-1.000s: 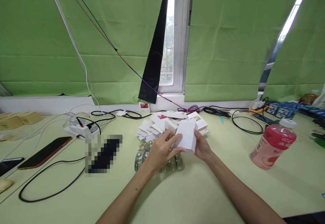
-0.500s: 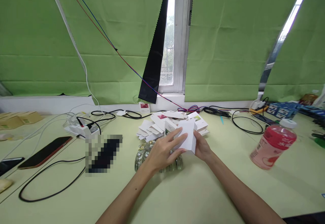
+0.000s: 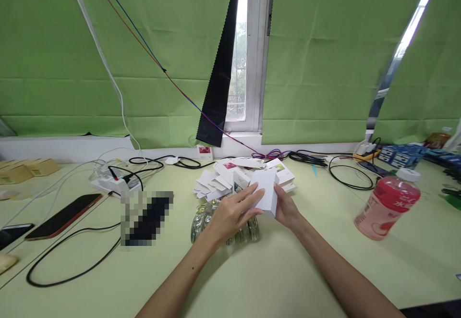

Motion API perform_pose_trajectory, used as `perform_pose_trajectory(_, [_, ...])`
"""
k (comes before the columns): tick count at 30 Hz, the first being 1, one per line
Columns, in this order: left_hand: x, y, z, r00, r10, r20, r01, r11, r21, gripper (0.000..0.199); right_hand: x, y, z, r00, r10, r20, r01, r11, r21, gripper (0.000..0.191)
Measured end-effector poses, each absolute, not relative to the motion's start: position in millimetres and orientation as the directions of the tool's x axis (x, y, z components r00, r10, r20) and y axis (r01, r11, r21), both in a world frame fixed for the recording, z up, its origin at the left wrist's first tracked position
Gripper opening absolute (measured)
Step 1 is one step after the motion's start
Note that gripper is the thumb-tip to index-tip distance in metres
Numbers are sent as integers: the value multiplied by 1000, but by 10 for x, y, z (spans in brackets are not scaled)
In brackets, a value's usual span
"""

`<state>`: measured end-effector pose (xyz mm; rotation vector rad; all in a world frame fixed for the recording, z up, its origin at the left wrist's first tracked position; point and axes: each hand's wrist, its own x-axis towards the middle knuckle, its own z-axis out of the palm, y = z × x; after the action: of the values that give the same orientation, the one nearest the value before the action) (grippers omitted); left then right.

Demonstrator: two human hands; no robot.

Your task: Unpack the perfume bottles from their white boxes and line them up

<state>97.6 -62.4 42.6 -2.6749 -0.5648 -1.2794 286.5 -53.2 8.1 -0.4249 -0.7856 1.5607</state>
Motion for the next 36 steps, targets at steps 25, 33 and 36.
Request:
perform_pose_trajectory(25, [983, -616, 414, 563, 259, 785, 379, -925, 33, 40, 2935, -489, -6, -223, 966, 130, -706, -68, -705, 57])
perform_pose_trajectory(33, [978, -630, 433, 568, 270, 777, 393, -919, 32, 40, 2923, -512, 23, -197, 975, 102, -713, -71, -698, 50])
perform_pose_trajectory(36, [975, -633, 434, 568, 274, 776, 392, -919, 38, 41, 2928, -508, 19, -210, 971, 110, -709, -74, -701, 48])
